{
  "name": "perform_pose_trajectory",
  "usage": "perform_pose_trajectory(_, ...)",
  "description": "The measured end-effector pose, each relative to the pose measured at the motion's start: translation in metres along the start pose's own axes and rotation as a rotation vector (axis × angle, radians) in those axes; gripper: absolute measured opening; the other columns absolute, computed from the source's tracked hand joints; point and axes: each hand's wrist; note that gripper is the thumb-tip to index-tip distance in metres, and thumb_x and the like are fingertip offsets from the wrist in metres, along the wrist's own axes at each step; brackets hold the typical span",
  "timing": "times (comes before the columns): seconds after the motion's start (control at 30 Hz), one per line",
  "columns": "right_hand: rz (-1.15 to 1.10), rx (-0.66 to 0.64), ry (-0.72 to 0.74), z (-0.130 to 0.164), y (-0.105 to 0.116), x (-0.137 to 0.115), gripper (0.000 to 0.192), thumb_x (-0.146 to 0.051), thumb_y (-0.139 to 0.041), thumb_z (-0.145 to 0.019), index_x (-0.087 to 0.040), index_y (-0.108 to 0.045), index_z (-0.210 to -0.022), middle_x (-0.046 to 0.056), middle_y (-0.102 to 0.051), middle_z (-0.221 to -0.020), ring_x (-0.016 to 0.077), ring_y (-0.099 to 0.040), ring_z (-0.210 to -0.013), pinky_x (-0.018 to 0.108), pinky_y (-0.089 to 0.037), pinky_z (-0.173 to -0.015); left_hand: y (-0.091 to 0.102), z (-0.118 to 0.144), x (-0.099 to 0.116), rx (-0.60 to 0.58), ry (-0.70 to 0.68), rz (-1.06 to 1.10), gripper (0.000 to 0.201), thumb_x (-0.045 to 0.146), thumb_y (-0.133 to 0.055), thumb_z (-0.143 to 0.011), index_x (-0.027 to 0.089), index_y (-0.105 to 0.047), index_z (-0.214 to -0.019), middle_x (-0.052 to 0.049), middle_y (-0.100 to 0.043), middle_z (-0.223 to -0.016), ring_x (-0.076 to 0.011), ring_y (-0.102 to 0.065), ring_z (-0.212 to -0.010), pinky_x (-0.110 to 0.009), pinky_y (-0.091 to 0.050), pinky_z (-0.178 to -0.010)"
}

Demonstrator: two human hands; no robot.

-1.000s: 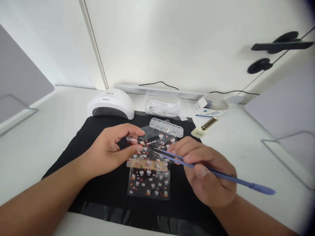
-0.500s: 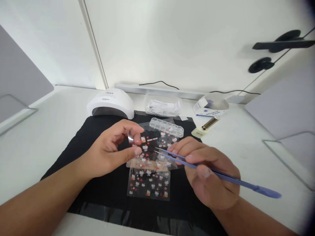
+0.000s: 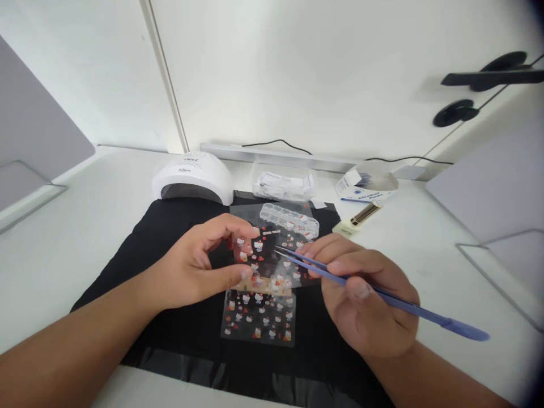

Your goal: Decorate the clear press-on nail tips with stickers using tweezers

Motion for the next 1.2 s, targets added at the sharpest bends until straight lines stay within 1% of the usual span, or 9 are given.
perform_pose_trajectory(0.17, 0.005, 0.006, 0.001, -0.0009, -0.0001, -0.0002, 0.018, -0.023, -0.058, -0.092, -0.023, -0.075, -0.097, 0.005, -0.066, -0.074, 0.0235, -0.063, -0.076, 0.046, -0.052, -0.076, 0.0, -0.0004, 0.001, -0.016, -0.009, 0.013, 0.038, 0.009, -0.073, -0.081, 0.023, -0.062, -0.115, -0.002, -0.065, -0.094, -0.0138, -0.062, -0.085, -0.026, -0.054, -0.081)
perform_pose_trajectory(0.4, 0.002, 0.004, 0.055, -0.0024, 0.0, -0.0003, 0.018, -0.019, -0.057, -0.092, -0.019, -0.074, -0.098, 0.006, -0.068, -0.076, 0.0234, -0.063, -0.076, 0.047, -0.054, -0.075, -0.0001, 0.0009, -0.0014, -0.03, 0.046, 0.054, 0.038, 0.013, -0.074, -0.084, 0.023, -0.061, -0.118, -0.002, -0.064, -0.095, -0.0127, -0.06, -0.087, -0.023, -0.051, -0.082)
perform_pose_trajectory(0.53, -0.002, 0.01, 0.054, -0.0027, -0.0003, 0.0005, 0.018, -0.018, -0.057, -0.091, -0.018, -0.074, -0.096, 0.005, -0.067, -0.074, 0.0227, -0.063, -0.074, 0.046, -0.055, -0.073, 0.0001, 0.0011, -0.0031, -0.025, 0.02, 0.071, 0.04, 0.011, -0.073, -0.084, 0.025, -0.06, -0.119, -0.001, -0.062, -0.096, -0.0127, -0.058, -0.088, -0.024, -0.05, -0.083)
perform_pose_trajectory(0.7, -0.001, 0.015, 0.054, -0.0022, -0.0003, 0.0016, 0.018, -0.017, -0.056, -0.092, -0.017, -0.073, -0.096, 0.005, -0.067, -0.074, 0.0227, -0.063, -0.075, 0.047, -0.054, -0.076, -0.0004, -0.0002, -0.003, -0.028, -0.01, 0.088, 0.039, 0.01, -0.073, -0.083, 0.026, -0.06, -0.116, 0.0, -0.06, -0.095, -0.0125, -0.057, -0.086, -0.025, -0.049, -0.081)
perform_pose_trajectory(0.93, -0.003, 0.019, 0.065, -0.0013, 0.001, 0.0033, 0.019, -0.016, -0.055, -0.092, -0.017, -0.073, -0.097, 0.005, -0.067, -0.076, 0.0231, -0.063, -0.076, 0.047, -0.053, -0.076, -0.0013, -0.0022, -0.0014, -0.028, -0.008, 0.055, 0.036, 0.013, -0.074, -0.081, 0.024, -0.061, -0.113, -0.001, -0.06, -0.093, -0.014, -0.057, -0.083, -0.027, -0.051, -0.077)
perform_pose_trajectory(1.2, 0.033, 0.036, 0.064, -0.0023, 0.0, 0.0026, 0.019, -0.018, -0.056, -0.092, -0.02, -0.074, -0.097, 0.005, -0.067, -0.074, 0.0235, -0.063, -0.077, 0.046, -0.054, -0.075, 0.0003, -0.0012, -0.0014, -0.056, 0.005, 0.029, 0.04, 0.014, -0.073, -0.083, 0.027, -0.058, -0.117, 0.0, -0.059, -0.099, -0.0139, -0.055, -0.087, -0.027, -0.049, -0.08)
Point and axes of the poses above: each hand's wrist, its own z-axis away from the middle knuckle, its own y-axis out of the back of the hand, x = y × z
